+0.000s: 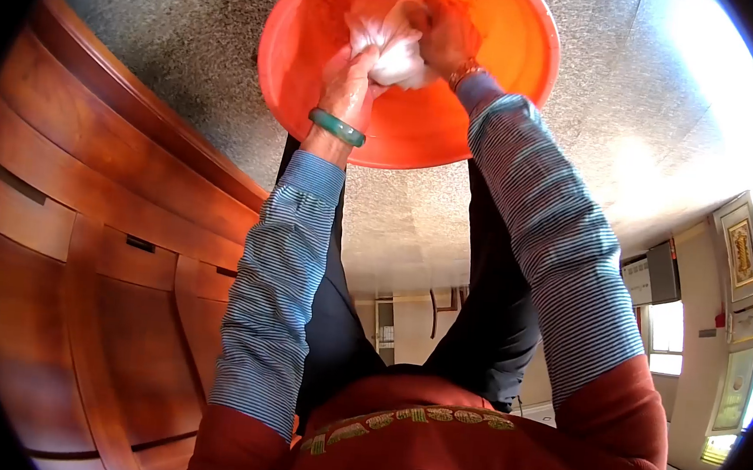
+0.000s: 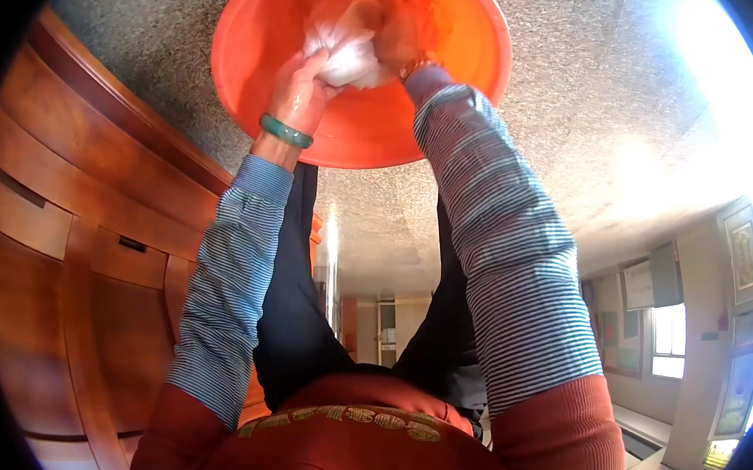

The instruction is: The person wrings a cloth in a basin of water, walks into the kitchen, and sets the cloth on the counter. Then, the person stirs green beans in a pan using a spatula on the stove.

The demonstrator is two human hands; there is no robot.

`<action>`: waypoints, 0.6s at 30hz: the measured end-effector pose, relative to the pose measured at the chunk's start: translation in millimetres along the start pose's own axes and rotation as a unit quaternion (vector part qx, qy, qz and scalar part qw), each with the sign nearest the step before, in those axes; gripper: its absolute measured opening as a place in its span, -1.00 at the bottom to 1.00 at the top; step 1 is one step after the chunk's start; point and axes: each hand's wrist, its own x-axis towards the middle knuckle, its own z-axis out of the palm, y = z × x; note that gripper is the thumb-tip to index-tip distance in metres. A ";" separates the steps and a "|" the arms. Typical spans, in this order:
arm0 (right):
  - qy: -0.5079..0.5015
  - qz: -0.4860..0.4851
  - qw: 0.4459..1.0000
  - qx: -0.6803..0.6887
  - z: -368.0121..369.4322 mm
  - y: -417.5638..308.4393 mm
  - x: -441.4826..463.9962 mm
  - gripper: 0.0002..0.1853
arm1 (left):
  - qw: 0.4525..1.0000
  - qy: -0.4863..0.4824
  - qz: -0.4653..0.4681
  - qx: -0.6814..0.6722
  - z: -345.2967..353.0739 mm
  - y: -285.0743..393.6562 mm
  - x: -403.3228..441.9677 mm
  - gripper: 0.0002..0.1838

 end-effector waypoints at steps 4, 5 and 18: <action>-0.005 0.026 0.996 0.082 22.8 48.1 19.0 -0.72 | 0.996 0.012 -0.086 -0.032 -3.9 0.7 8.8 -0.38; -0.013 0.092 0.945 0.314 23.4 48.5 9.2 -0.73 | 0.991 -0.036 -0.110 -0.069 -10.4 -5.2 16.6 -0.24; 0.059 -0.094 0.994 0.014 38.2 0.6 -13.1 -0.68 | 0.987 -0.080 0.005 -0.140 -5.7 -4.5 13.2 -0.74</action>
